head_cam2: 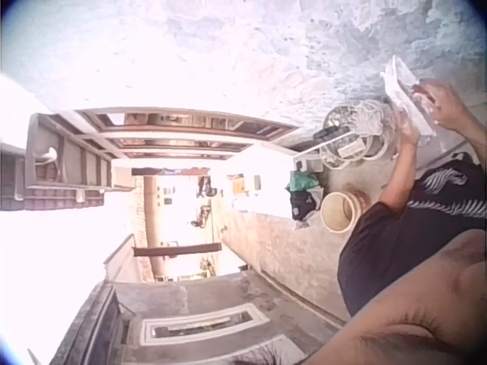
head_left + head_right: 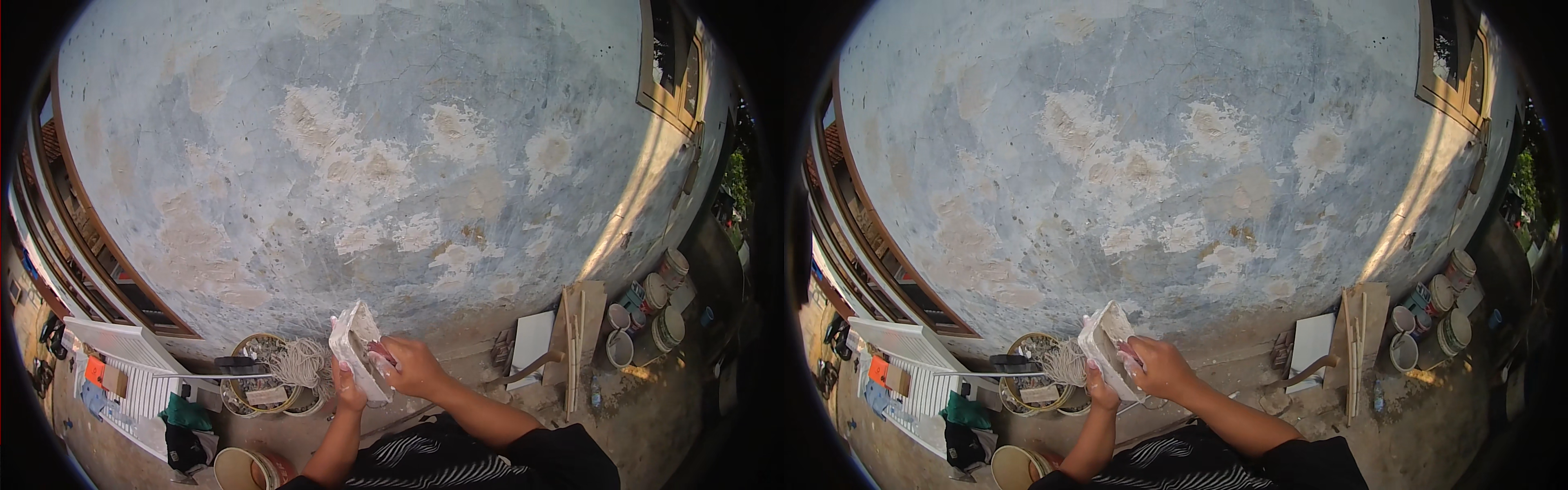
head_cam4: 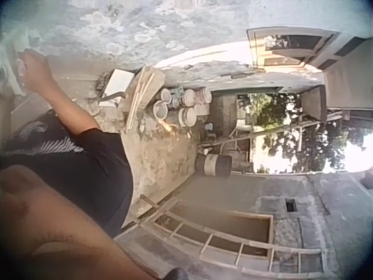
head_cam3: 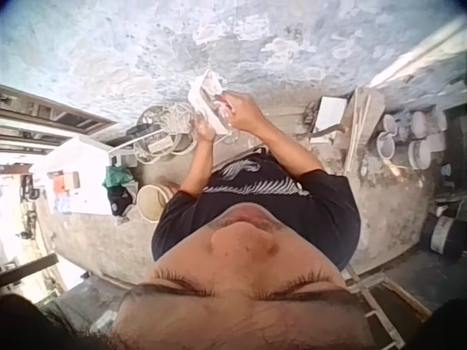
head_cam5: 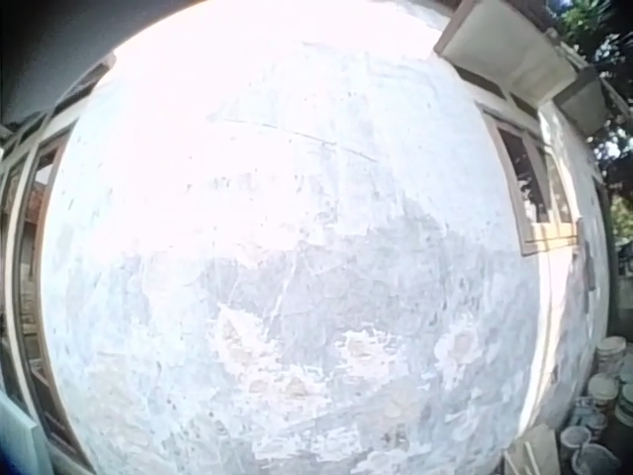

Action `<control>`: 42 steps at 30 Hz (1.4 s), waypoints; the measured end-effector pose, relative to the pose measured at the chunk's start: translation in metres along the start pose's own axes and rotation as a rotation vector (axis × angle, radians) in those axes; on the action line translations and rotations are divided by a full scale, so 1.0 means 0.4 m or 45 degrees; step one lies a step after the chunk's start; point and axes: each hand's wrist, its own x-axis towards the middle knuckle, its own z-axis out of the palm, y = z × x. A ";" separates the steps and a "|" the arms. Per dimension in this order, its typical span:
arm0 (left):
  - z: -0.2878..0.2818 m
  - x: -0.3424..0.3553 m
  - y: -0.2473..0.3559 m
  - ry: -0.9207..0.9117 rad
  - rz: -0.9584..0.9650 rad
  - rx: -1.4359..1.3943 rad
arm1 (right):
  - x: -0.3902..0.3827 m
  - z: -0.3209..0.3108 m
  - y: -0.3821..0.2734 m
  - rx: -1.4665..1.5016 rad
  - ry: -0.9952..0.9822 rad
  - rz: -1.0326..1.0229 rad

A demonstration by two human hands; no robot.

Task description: Apply wall filler or putty to damaged spots on an exterior wall using a putty knife.

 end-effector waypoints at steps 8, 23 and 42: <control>-0.101 0.007 -0.058 0.183 -0.049 -0.118 | 0.013 -0.014 0.004 0.286 -0.214 0.023; -0.069 0.035 -0.024 0.361 -0.501 -0.625 | 0.082 -0.094 0.050 0.206 -0.156 0.215; -0.053 0.155 -0.078 0.394 -0.579 -1.032 | 0.363 -0.234 0.386 -0.374 0.510 0.379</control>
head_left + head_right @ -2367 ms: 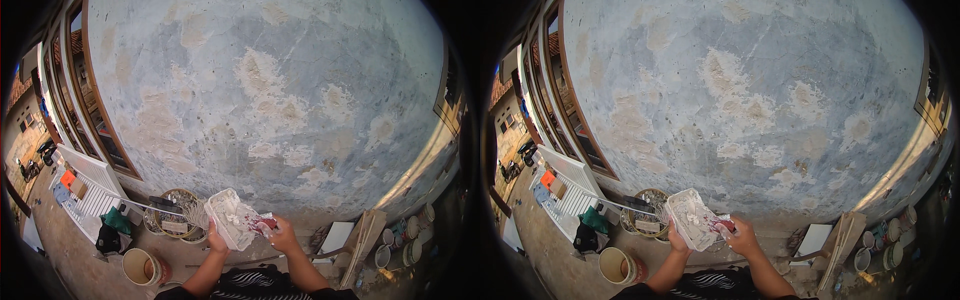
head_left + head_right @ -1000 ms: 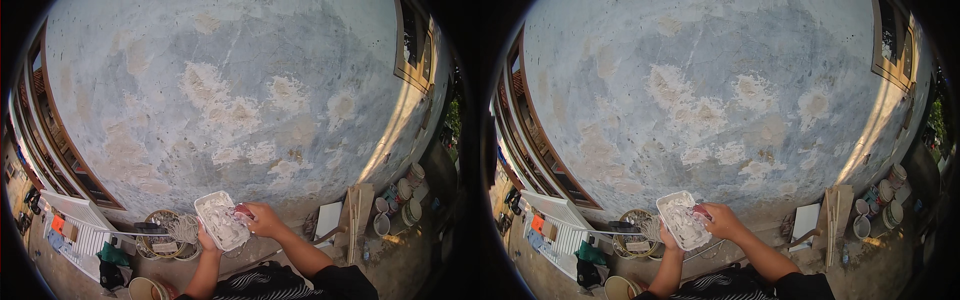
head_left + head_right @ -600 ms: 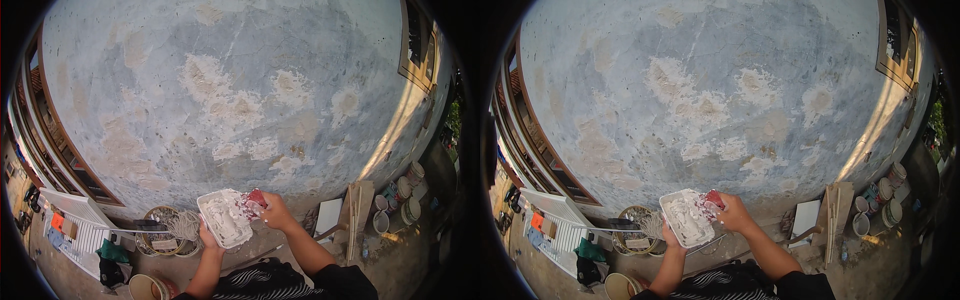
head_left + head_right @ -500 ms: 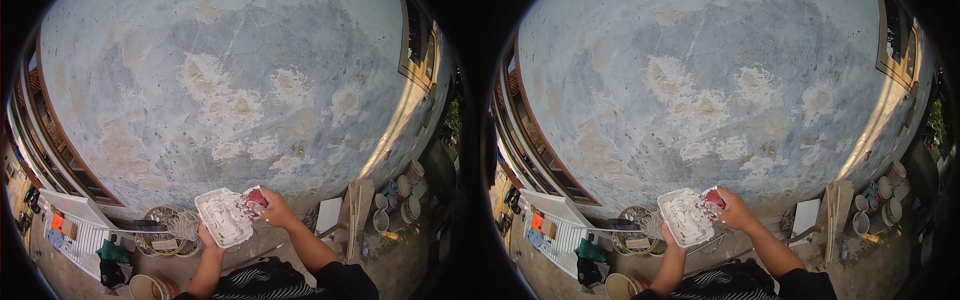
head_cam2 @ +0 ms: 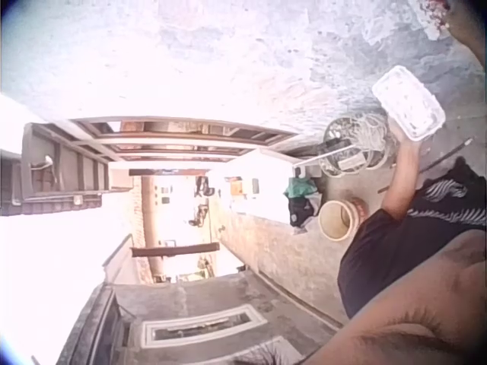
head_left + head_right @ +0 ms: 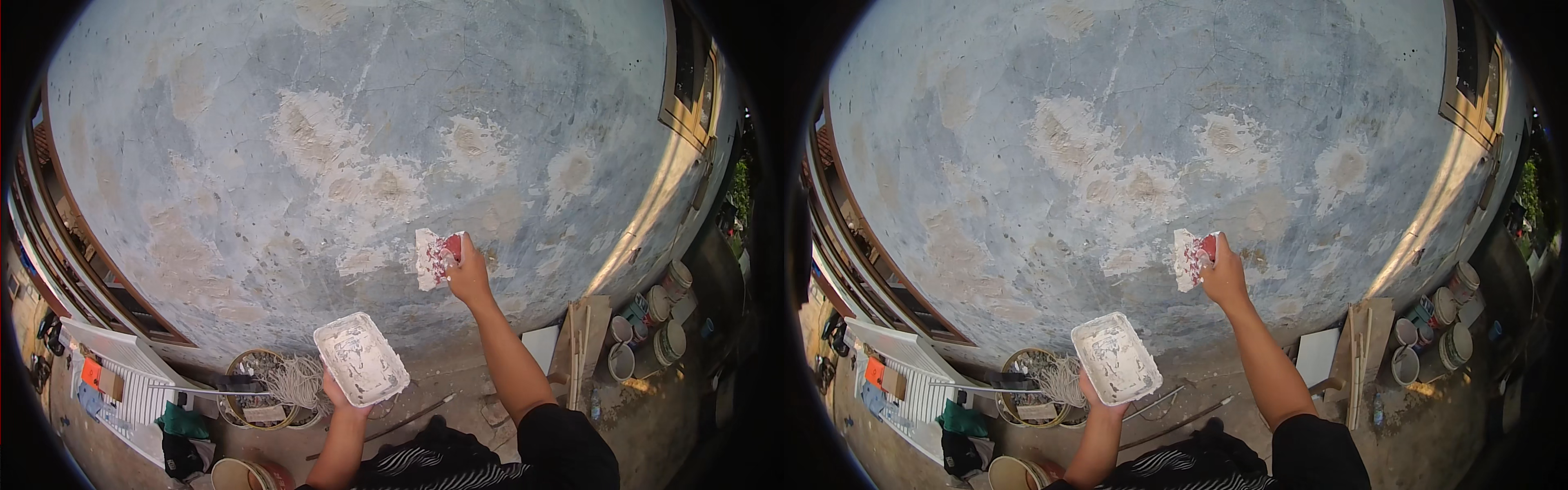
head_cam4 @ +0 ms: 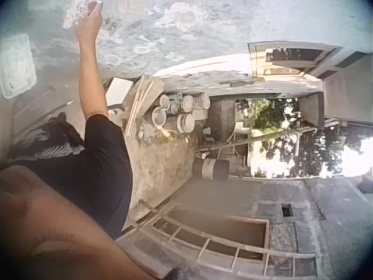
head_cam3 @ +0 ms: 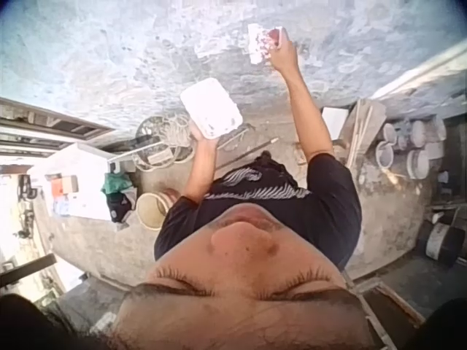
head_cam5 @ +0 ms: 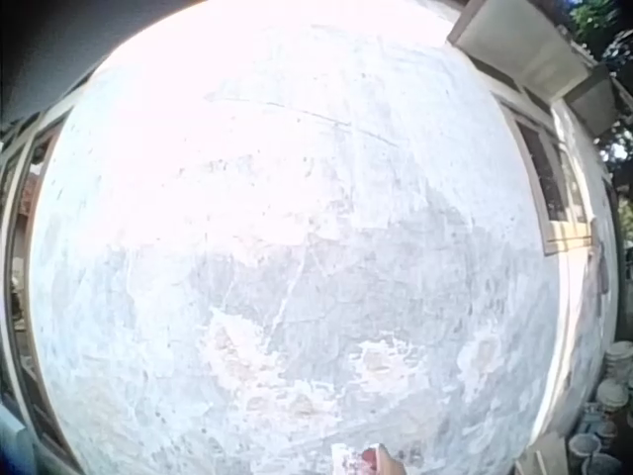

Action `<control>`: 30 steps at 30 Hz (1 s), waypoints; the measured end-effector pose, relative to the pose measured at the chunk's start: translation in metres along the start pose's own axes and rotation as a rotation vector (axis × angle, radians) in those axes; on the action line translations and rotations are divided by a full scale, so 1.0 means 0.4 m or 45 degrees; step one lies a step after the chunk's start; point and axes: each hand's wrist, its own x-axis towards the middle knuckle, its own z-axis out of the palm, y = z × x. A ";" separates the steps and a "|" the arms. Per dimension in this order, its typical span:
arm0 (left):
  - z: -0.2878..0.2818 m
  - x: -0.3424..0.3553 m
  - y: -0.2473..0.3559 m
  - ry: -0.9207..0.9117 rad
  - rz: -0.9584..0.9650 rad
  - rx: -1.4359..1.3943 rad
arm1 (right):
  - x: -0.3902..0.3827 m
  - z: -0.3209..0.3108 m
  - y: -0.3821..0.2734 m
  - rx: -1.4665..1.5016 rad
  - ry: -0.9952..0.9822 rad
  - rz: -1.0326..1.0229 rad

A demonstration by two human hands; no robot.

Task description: Apply wall filler or putty to damaged spots on an exterior wall using a putty knife.

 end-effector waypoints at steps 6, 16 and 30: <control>-0.014 0.056 0.028 0.089 0.146 -0.012 | 0.068 0.031 0.009 -0.056 -0.125 -0.164; -0.029 0.182 0.005 0.091 0.241 0.055 | 0.091 0.008 0.023 -0.070 -0.156 -0.260; -0.031 0.238 -0.034 0.047 0.322 0.077 | 0.159 -0.013 0.067 0.017 -0.255 -0.411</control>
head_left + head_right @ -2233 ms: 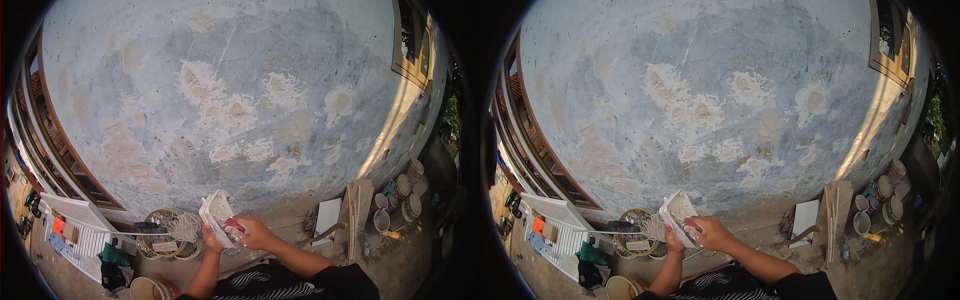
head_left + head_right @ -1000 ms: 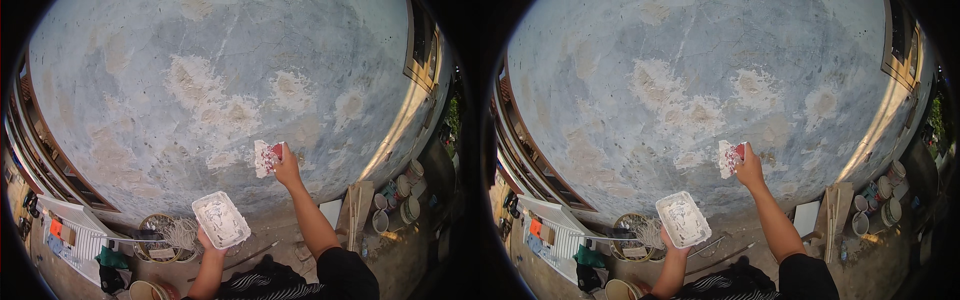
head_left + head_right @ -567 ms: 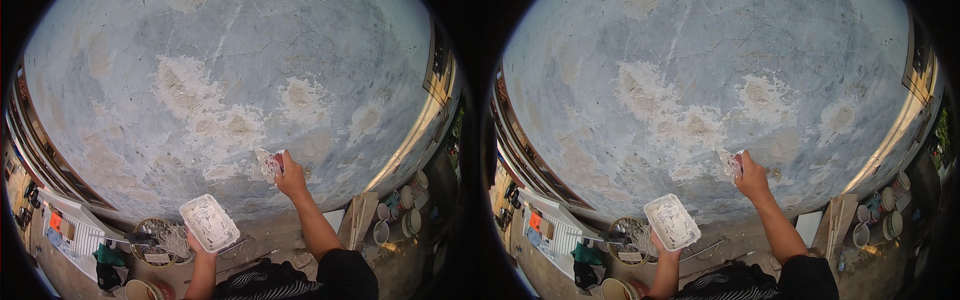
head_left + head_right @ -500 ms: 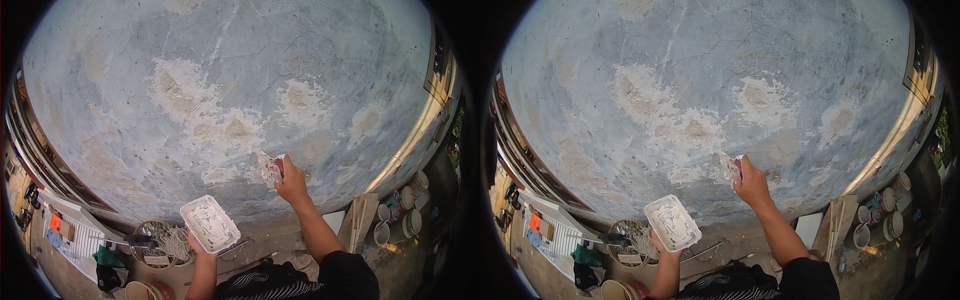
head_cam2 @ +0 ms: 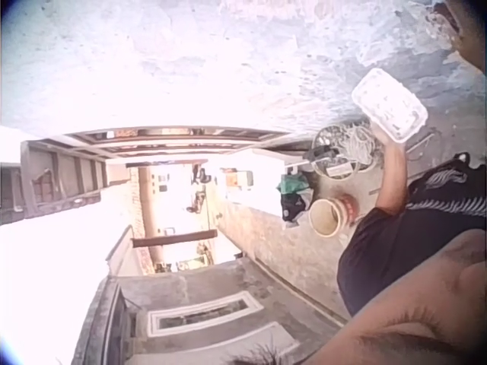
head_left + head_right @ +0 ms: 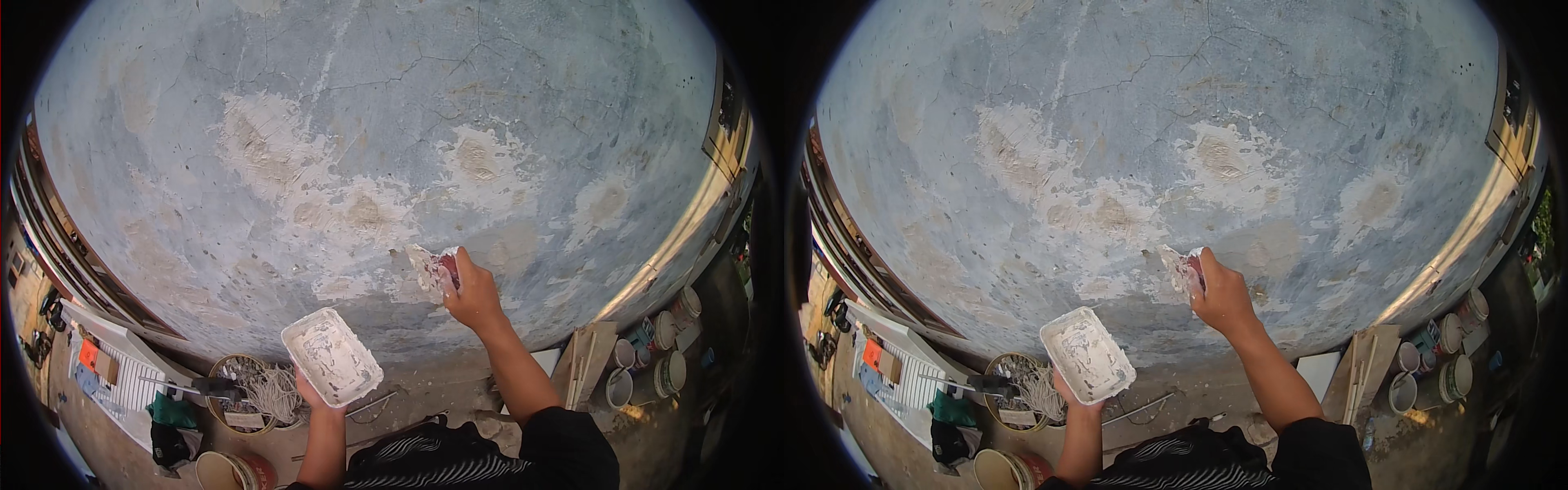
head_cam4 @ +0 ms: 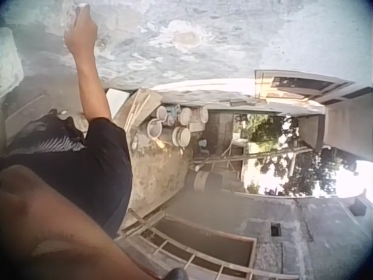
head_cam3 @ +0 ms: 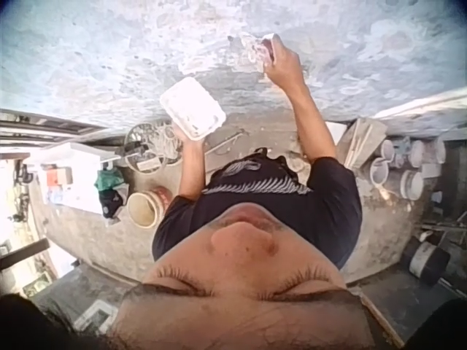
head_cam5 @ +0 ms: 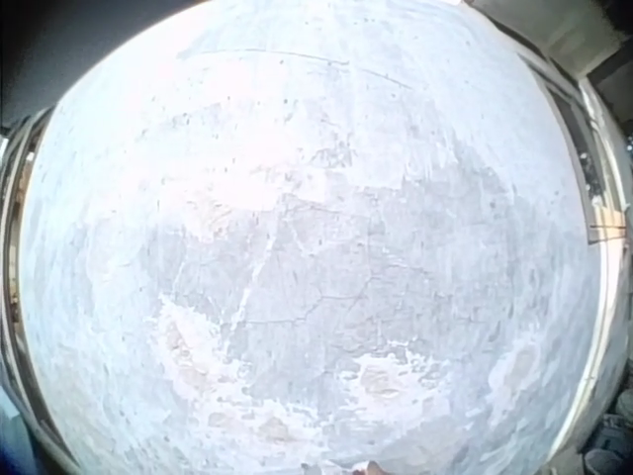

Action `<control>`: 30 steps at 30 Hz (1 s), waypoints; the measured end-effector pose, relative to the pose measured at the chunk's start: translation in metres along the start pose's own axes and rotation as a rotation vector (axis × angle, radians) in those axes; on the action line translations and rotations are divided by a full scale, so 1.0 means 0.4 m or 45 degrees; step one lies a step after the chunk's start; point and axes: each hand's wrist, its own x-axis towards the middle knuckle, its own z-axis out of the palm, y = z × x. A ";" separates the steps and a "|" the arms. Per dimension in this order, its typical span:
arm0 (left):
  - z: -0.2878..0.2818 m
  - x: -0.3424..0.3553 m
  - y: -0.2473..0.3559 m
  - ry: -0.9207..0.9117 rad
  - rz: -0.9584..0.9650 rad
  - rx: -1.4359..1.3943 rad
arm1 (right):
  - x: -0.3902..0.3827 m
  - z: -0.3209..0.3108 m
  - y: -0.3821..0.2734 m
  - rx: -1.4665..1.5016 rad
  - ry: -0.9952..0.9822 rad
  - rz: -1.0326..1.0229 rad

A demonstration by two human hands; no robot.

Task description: Apply wall filler or putty to damaged spots on an exterior wall using a putty knife.

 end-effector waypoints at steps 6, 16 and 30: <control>0.009 -0.009 -0.010 -0.040 0.044 -0.012 | 0.005 -0.004 0.009 0.030 -0.019 -0.035; 0.024 -0.025 0.000 -0.107 0.014 0.003 | 0.028 0.007 0.004 -0.009 -0.080 -0.147; -0.043 0.038 0.079 -0.048 0.000 0.047 | 0.024 0.066 -0.016 0.057 -0.025 0.056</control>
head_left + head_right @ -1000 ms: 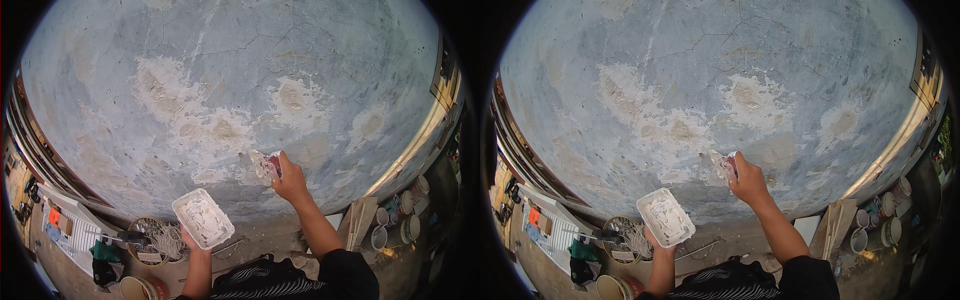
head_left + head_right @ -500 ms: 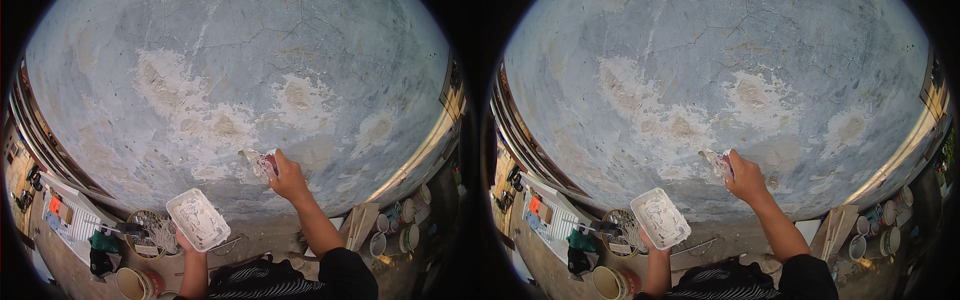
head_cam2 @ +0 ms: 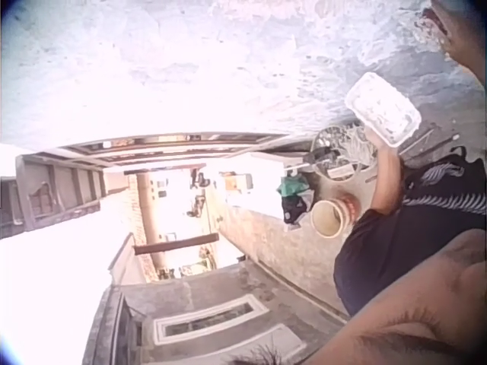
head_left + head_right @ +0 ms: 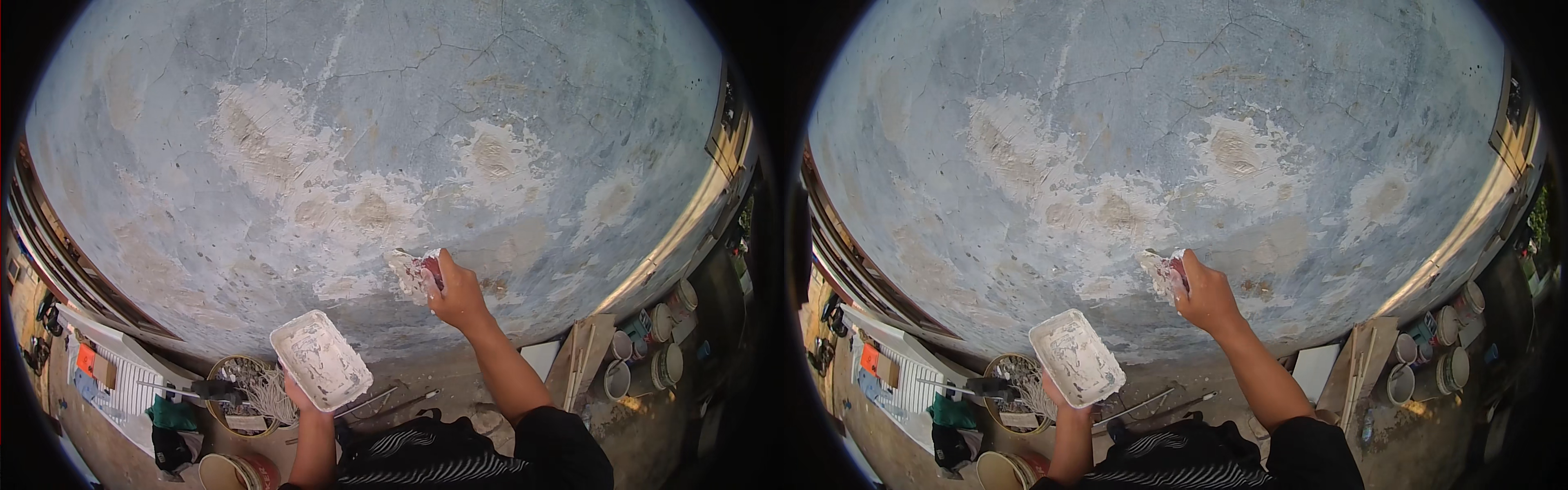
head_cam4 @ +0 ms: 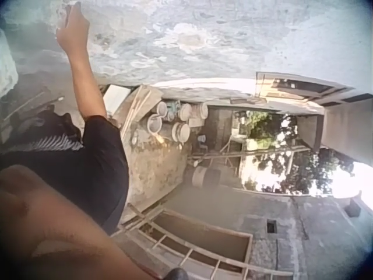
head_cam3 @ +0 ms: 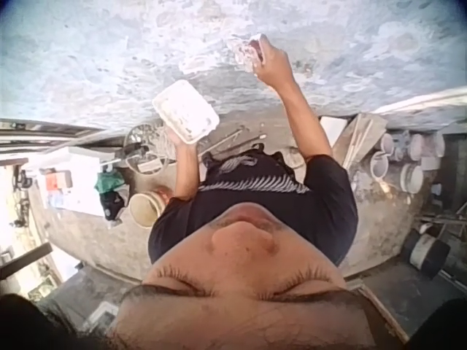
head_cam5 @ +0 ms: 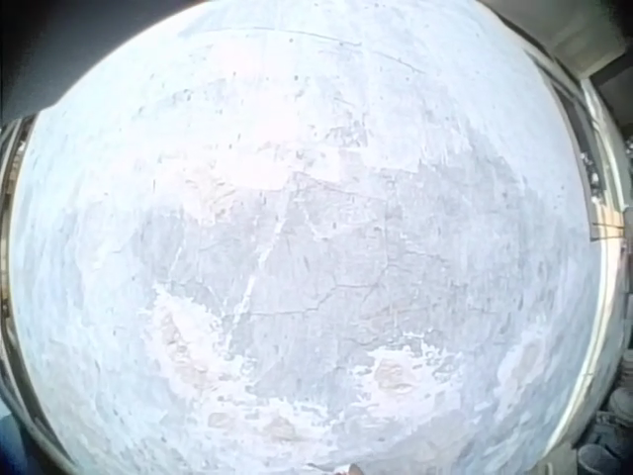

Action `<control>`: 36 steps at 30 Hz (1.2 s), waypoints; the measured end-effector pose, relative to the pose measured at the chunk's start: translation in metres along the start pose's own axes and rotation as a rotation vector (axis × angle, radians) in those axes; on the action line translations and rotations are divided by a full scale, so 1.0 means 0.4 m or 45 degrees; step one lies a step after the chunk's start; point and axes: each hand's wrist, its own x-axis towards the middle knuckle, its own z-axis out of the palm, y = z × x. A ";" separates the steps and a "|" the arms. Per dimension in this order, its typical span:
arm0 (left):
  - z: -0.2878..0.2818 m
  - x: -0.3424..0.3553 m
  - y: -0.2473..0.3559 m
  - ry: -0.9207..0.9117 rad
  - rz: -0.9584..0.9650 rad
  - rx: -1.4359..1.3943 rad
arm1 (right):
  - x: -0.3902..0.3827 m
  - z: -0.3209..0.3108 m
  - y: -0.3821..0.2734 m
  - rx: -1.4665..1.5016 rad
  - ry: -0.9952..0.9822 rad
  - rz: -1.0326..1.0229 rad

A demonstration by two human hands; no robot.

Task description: Apply wall filler or putty to damaged spots on an exterior wall using a putty knife.

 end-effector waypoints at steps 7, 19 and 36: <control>0.021 0.013 0.088 -0.063 -0.038 0.012 | -0.048 0.018 -0.026 0.082 0.250 0.192; -0.014 0.122 0.101 -0.058 -0.244 0.025 | -0.094 0.125 0.001 0.673 0.544 0.445; -0.045 0.153 0.113 -0.074 -0.318 0.090 | -0.051 0.003 -0.034 -0.034 0.278 0.272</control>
